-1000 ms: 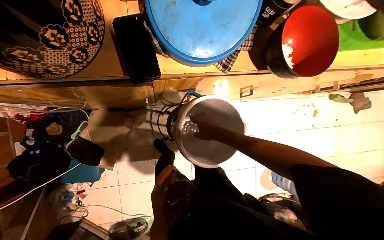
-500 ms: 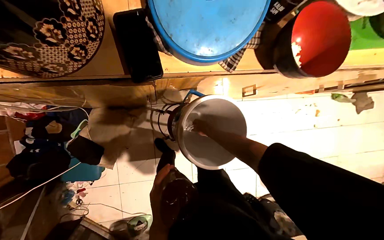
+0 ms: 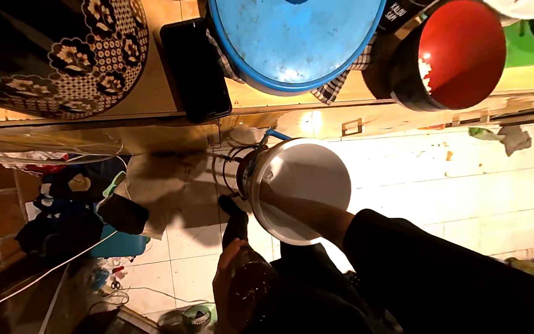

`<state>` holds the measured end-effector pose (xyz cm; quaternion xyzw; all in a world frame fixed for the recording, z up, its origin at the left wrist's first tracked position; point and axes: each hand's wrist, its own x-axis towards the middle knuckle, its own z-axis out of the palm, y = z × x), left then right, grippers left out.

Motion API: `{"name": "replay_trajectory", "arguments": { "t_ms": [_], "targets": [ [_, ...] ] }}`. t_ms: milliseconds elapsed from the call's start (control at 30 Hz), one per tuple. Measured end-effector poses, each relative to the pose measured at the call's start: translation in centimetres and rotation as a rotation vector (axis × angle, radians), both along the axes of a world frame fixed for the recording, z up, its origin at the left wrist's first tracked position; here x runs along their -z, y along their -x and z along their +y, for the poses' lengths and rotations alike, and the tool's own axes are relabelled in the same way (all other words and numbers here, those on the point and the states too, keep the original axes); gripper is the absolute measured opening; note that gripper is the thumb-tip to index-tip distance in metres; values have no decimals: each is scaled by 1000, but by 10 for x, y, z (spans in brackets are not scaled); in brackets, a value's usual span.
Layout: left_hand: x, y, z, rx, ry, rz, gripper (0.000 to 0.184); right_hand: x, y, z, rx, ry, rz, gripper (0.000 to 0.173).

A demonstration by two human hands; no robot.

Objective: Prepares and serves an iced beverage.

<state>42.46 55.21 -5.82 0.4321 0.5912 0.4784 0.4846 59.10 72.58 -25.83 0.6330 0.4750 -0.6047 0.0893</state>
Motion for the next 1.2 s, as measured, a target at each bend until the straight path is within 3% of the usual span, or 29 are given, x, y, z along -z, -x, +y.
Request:
{"name": "replay_trajectory", "arguments": {
  "t_ms": [67, 167, 200, 233, 267, 300, 400, 500, 600, 667, 800, 900, 967, 1067, 1200],
  "targets": [
    [1, 1, -2, 3, 1, 10, 63, -15, 0, 5, 90, 25, 68, 42],
    [2, 0, 3, 8, 8, 58, 63, -116, 18, 40, 174, 266, -30, 40],
    [0, 0, 6, 7, 23, 71, 62, -120, 11, 37, 163, 220, 24, 40],
    [-2, 0, 8, 11, 43, 74, 60, -88, -7, 21, 149, 70, 189, 39],
    [-3, 0, 10, 14, 61, 77, 60, -31, -27, 2, 174, -98, 405, 40],
    [-4, 0, 13, 25, 70, 82, 63, -4, -31, 1, 214, -8, 424, 38],
    [-3, 1, 23, 65, 62, 127, 70, -7, -31, 21, 235, 292, 352, 28],
    [1, -1, 35, 99, -3, 215, 77, -37, -48, 33, 153, 315, 431, 26],
    [-4, -5, 51, 148, -34, 254, 77, -88, -69, 48, 105, 266, 599, 24],
    [-9, -10, 60, 168, -54, 288, 78, -145, -85, 54, 124, 169, 703, 22],
    [-21, -28, 80, 193, 3, 223, 80, -284, -101, 52, 193, -163, 674, 18],
    [-20, -44, 93, 227, -43, 121, 79, -349, -98, 35, 13, -435, 532, 15],
    [-23, -54, 101, 262, -87, 156, 82, -374, -90, 19, -151, -550, 368, 22],
    [-33, -65, 114, 333, 12, 133, 90, -396, -90, 2, -276, -603, 252, 31],
    [-36, -71, 113, 278, -97, -5, 87, -389, -117, 8, -49, -622, 322, 24]
  ]
}}
